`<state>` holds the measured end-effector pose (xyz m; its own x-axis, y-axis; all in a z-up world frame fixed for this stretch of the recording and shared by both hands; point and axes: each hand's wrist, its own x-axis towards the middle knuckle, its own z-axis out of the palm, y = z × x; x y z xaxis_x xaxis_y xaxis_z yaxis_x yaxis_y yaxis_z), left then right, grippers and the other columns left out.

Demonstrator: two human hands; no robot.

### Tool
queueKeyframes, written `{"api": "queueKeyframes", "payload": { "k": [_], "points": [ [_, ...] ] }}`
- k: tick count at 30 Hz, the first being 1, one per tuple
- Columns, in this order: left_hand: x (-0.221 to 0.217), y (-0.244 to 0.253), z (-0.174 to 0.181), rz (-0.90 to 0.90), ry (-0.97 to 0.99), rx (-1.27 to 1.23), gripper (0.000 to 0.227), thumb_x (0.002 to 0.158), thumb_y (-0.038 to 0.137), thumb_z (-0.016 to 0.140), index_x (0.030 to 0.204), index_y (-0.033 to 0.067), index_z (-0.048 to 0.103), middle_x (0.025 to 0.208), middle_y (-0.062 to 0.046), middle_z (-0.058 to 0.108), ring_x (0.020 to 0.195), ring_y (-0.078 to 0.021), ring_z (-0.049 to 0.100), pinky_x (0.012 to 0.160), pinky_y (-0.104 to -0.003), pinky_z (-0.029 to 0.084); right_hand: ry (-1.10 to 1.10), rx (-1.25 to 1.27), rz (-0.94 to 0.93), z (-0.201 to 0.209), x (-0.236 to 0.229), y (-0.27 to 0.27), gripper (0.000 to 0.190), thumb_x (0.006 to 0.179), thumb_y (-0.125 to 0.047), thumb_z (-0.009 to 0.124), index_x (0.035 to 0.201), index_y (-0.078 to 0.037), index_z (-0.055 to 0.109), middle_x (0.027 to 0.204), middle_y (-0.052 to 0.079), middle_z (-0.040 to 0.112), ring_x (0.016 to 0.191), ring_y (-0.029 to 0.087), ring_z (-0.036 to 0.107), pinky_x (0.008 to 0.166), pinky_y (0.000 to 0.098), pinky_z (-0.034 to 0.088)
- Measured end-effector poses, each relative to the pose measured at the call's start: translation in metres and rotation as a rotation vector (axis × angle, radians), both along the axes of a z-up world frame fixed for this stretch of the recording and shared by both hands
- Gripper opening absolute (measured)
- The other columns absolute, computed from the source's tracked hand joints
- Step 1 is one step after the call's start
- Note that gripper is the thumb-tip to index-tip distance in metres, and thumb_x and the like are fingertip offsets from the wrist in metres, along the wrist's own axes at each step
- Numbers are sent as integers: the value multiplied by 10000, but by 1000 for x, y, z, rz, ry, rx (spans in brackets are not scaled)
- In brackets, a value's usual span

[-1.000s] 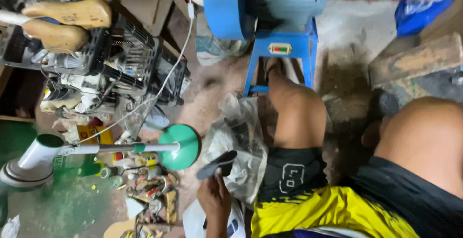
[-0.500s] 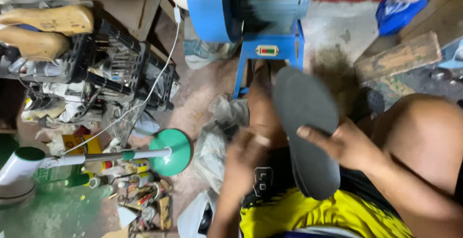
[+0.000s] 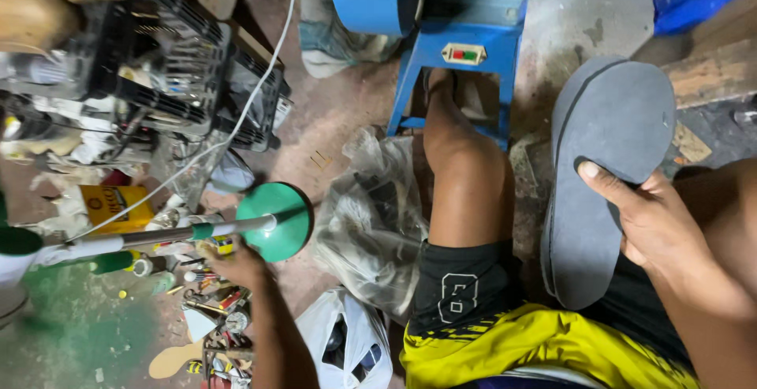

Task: The person sits on the floor and uses a bench grinder to smooth the edges of a gray shoe sole. They hold the sole with both hands, pressing it against the rotating grinding wheel and rotating it to work on different sections.

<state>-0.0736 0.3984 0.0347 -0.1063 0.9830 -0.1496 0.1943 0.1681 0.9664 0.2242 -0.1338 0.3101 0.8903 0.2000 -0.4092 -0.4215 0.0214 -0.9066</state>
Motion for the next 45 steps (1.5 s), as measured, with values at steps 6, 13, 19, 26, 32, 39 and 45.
{"api": "queueKeyframes", "payload": {
  "k": [6,13,19,26,32,39,45],
  "points": [
    [-6,78,-6,-161,-222,-7,535,936,164,753,1346,84,418,1165,-67,648,846,-188,721,616,-347,623,-67,-19,-18,-1,2,-2,261,979,-124,699,1229,-49,685,1204,20,706,1075,131,659,897,318,533],
    [-37,92,-38,-315,-145,75,285,1120,172,650,1265,-36,518,1108,-156,649,788,-238,686,652,-376,630,-109,-59,-56,1,6,-14,234,1002,-114,689,1229,-57,685,1206,16,708,1090,129,662,928,312,538],
    [-57,72,-32,-272,-28,87,245,1065,105,683,1182,-42,527,1045,-139,665,783,-201,687,643,-347,671,-84,20,-81,0,6,-20,259,988,-110,709,1243,-78,682,1174,-3,713,1051,115,668,914,297,539],
    [4,64,-30,-333,-123,20,244,1059,146,655,1196,-37,569,1078,-126,682,822,-193,696,678,-331,649,12,-83,-125,-41,4,-40,262,882,-191,821,1079,-71,696,927,-11,688,736,111,622,619,298,515],
    [114,6,-2,-457,-144,35,271,1043,184,625,1220,-18,592,1109,-106,692,865,-186,699,709,-318,632,191,31,-204,-45,3,-33,360,882,-359,742,1032,-31,735,854,37,726,689,139,643,627,325,532],
    [215,-153,131,-586,-103,191,319,1025,228,589,1249,4,619,1146,-84,704,915,-178,702,746,-302,612,134,329,-213,-24,2,-28,463,907,-306,678,1281,-34,649,1181,34,730,1061,132,670,942,327,533],
    [178,-240,280,-888,-182,352,369,1009,265,559,1274,22,643,1177,-64,714,958,-171,704,777,-289,596,-140,183,-126,-37,-1,-31,494,959,-206,693,1385,10,572,1272,52,665,1171,151,590,1034,343,470]
  ]
}}
